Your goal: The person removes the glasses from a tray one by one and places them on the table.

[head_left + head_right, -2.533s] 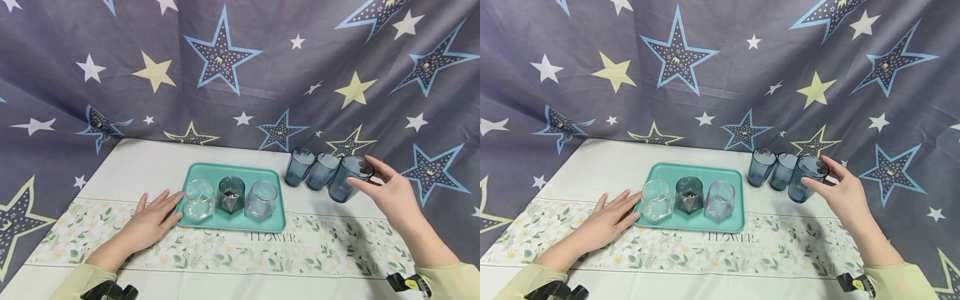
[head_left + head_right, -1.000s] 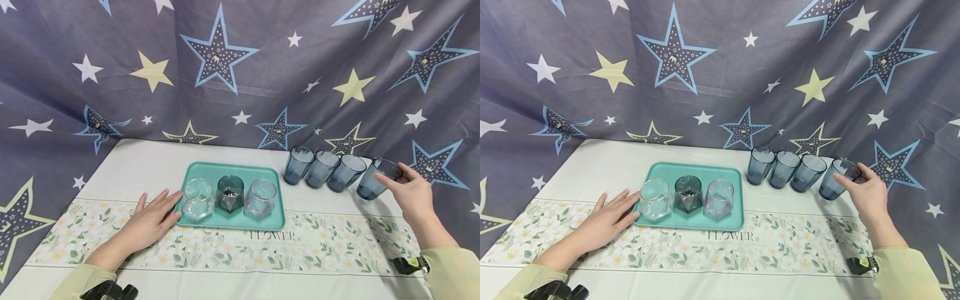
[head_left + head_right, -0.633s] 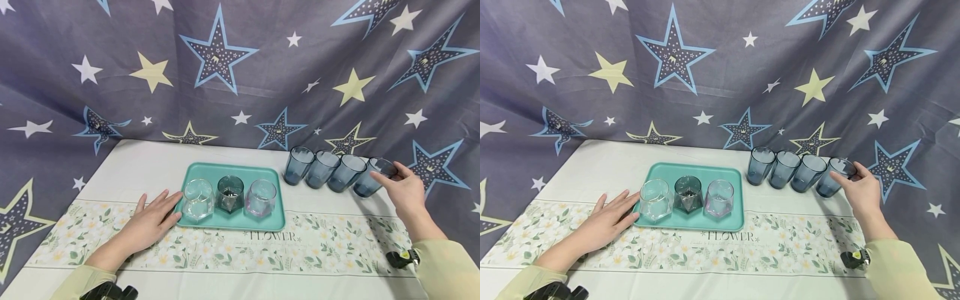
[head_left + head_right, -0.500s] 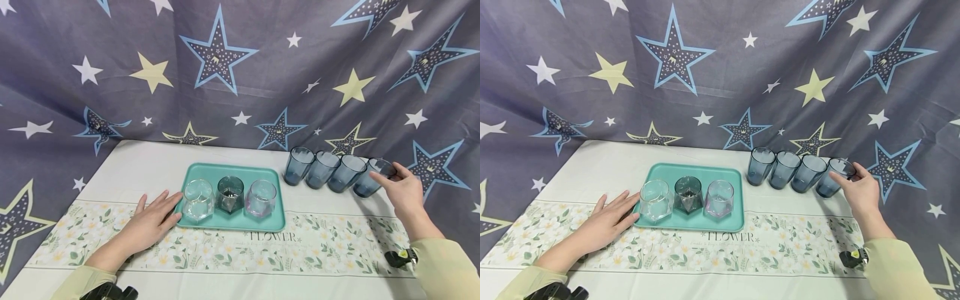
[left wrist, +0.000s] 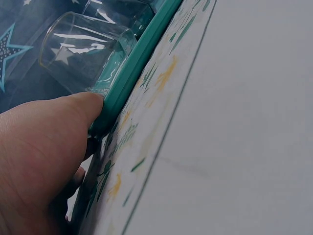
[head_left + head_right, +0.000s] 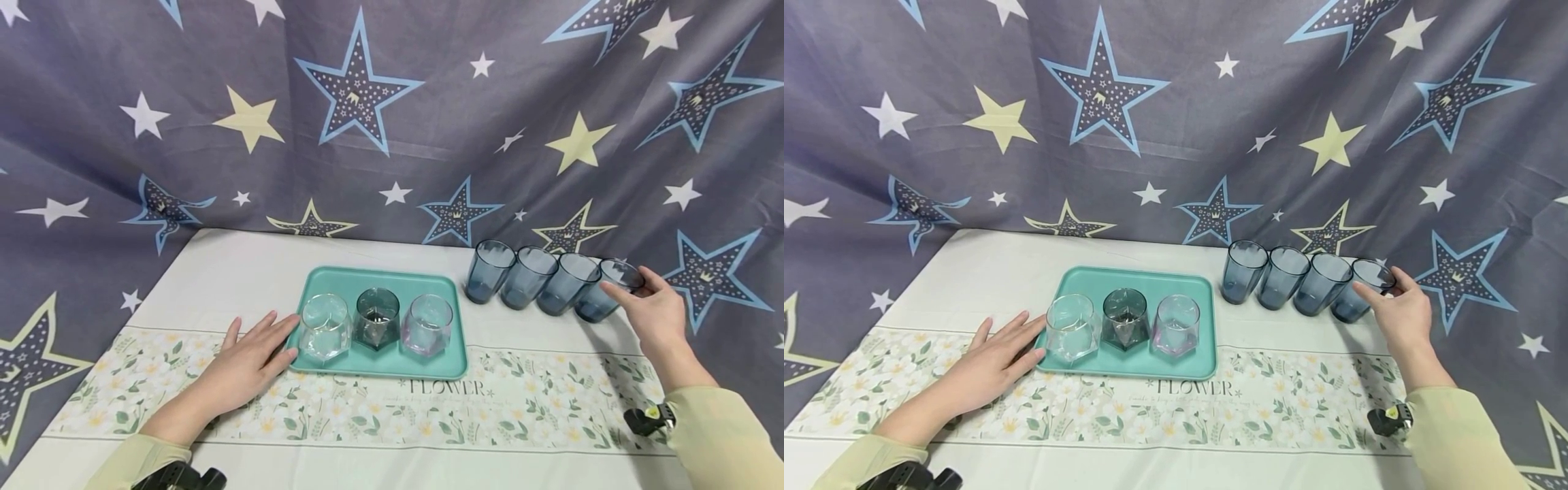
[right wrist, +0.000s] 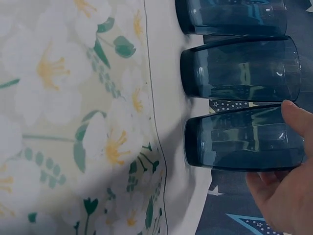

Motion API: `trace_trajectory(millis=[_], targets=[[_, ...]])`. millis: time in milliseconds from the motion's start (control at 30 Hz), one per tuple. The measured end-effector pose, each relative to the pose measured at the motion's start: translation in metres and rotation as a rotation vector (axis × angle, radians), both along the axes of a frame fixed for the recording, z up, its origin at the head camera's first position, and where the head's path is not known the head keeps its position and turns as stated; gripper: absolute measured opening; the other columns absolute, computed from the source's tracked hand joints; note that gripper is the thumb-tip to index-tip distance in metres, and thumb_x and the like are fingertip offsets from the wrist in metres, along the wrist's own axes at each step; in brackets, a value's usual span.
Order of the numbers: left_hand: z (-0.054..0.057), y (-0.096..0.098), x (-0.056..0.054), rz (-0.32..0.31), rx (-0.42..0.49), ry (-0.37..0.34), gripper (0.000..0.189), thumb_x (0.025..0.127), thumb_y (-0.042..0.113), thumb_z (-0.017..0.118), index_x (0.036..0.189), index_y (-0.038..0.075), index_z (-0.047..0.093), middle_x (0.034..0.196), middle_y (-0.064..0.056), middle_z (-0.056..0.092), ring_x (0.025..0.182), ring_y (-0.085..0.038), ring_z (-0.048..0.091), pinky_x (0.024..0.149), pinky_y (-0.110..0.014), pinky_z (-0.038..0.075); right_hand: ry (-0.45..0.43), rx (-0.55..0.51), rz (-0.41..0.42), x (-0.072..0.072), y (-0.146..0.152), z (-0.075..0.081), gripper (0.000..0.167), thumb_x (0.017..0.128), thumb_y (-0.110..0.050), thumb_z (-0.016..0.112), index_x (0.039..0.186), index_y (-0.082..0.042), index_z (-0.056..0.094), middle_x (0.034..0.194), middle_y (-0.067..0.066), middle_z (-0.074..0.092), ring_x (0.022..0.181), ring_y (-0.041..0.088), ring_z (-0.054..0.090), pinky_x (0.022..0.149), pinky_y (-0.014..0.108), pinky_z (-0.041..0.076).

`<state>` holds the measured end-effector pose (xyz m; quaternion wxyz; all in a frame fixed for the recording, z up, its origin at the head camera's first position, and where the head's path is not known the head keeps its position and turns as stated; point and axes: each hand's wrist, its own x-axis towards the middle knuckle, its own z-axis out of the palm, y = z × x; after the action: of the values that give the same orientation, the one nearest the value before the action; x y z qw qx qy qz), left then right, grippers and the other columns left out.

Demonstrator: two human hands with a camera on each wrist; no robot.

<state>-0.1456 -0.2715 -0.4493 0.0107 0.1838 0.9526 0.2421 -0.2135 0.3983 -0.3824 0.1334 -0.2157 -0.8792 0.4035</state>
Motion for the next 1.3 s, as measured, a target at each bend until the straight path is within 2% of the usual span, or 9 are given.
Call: trace_trajectory(millis=[200, 300, 367, 433, 500, 567, 800, 1067, 1300], targets=[[0.001, 0.001, 0.0, 0.0, -0.002, 0.016, 0.067, 0.117, 0.051, 0.051, 0.172, 0.013, 0.043, 0.173, -0.009, 0.045, 0.164, -0.044, 0.029, 0.126, -0.077, -0.005, -0.011, 0.046, 0.058, 0.003, 0.001, 0.001, 0.101, 0.103, -0.053, 0.076, 0.178, -0.012, 0.022, 0.145, 0.011, 0.052, 0.11, 0.015, 0.049, 0.073, 0.011, 0.044], [0.0, 0.001, 0.0, 0.001, 0.0, 0.012, 0.067, 0.117, 0.051, 0.052, 0.172, 0.013, 0.043, 0.173, -0.01, 0.045, 0.163, -0.045, 0.029, 0.125, -0.078, -0.005, -0.022, 0.055, 0.088, 0.006, 0.002, 0.002, 0.101, 0.105, -0.052, 0.073, 0.178, -0.009, 0.018, 0.153, 0.02, 0.048, 0.115, 0.021, 0.048, 0.076, 0.014, 0.045], [0.0, 0.001, 0.001, 0.001, 0.002, 0.006, 0.067, 0.117, 0.051, 0.052, 0.172, 0.013, 0.043, 0.173, -0.01, 0.045, 0.163, -0.045, 0.029, 0.125, -0.078, -0.005, -0.029, 0.048, 0.098, 0.007, 0.001, 0.003, 0.101, 0.106, -0.051, 0.072, 0.178, -0.008, 0.015, 0.164, 0.027, 0.042, 0.126, 0.031, 0.049, 0.089, 0.023, 0.052], [0.0, 0.002, 0.001, 0.002, 0.003, 0.003, 0.067, 0.117, 0.051, 0.052, 0.172, 0.013, 0.043, 0.173, -0.009, 0.045, 0.164, -0.044, 0.028, 0.125, -0.078, -0.005, -0.025, 0.028, 0.105, 0.008, 0.001, 0.004, 0.102, 0.107, -0.05, 0.072, 0.178, -0.009, 0.012, 0.174, 0.029, 0.031, 0.144, 0.04, 0.045, 0.107, 0.038, 0.054], [0.0, 0.002, 0.001, 0.002, 0.002, 0.002, 0.067, 0.117, 0.051, 0.052, 0.172, 0.013, 0.043, 0.173, -0.009, 0.045, 0.164, -0.044, 0.028, 0.125, -0.077, -0.005, -0.015, 0.023, 0.11, 0.01, -0.001, 0.007, 0.103, 0.107, -0.048, 0.072, 0.178, -0.009, 0.01, 0.179, 0.027, 0.022, 0.158, 0.046, 0.034, 0.12, 0.057, 0.044], [0.0, 0.002, 0.001, 0.003, 0.002, 0.001, 0.067, 0.117, 0.051, 0.052, 0.172, 0.013, 0.042, 0.173, -0.009, 0.045, 0.164, -0.044, 0.028, 0.126, -0.077, -0.005, 0.005, 0.037, 0.11, 0.012, -0.003, 0.013, 0.103, 0.107, -0.047, 0.073, 0.178, -0.009, 0.01, 0.18, 0.025, 0.017, 0.162, 0.05, 0.026, 0.124, 0.067, 0.033], [-0.003, 0.0, 0.0, 0.006, -0.006, 0.0, 0.069, 0.117, 0.054, 0.049, 0.173, 0.013, 0.041, 0.174, -0.009, 0.043, 0.164, -0.044, 0.027, 0.126, -0.076, -0.006, 0.087, 0.15, 0.092, 0.015, -0.015, 0.037, 0.101, 0.105, -0.049, 0.075, 0.178, -0.011, 0.017, 0.178, 0.023, 0.026, 0.157, 0.053, 0.033, 0.123, 0.069, 0.032], [-0.004, -0.001, -0.001, 0.009, -0.003, -0.002, 0.07, 0.117, 0.055, 0.048, 0.173, 0.014, 0.041, 0.174, -0.008, 0.043, 0.165, -0.043, 0.026, 0.127, -0.075, -0.007, 0.13, 0.146, 0.142, 0.022, -0.046, 0.056, 0.102, 0.104, -0.05, 0.076, 0.179, -0.015, 0.016, 0.18, 0.019, 0.023, 0.164, 0.047, 0.025, 0.128, 0.064, 0.027], [-0.002, -0.001, -0.001, 0.006, -0.001, -0.008, 0.07, 0.117, 0.056, 0.048, 0.173, 0.014, 0.04, 0.174, -0.009, 0.042, 0.165, -0.043, 0.025, 0.127, -0.075, -0.007, 0.205, 0.132, 0.184, 0.026, -0.072, 0.065, 0.096, 0.104, -0.041, 0.079, 0.179, -0.018, 0.023, 0.178, 0.016, 0.03, 0.164, 0.04, 0.029, 0.132, 0.053, 0.026]])
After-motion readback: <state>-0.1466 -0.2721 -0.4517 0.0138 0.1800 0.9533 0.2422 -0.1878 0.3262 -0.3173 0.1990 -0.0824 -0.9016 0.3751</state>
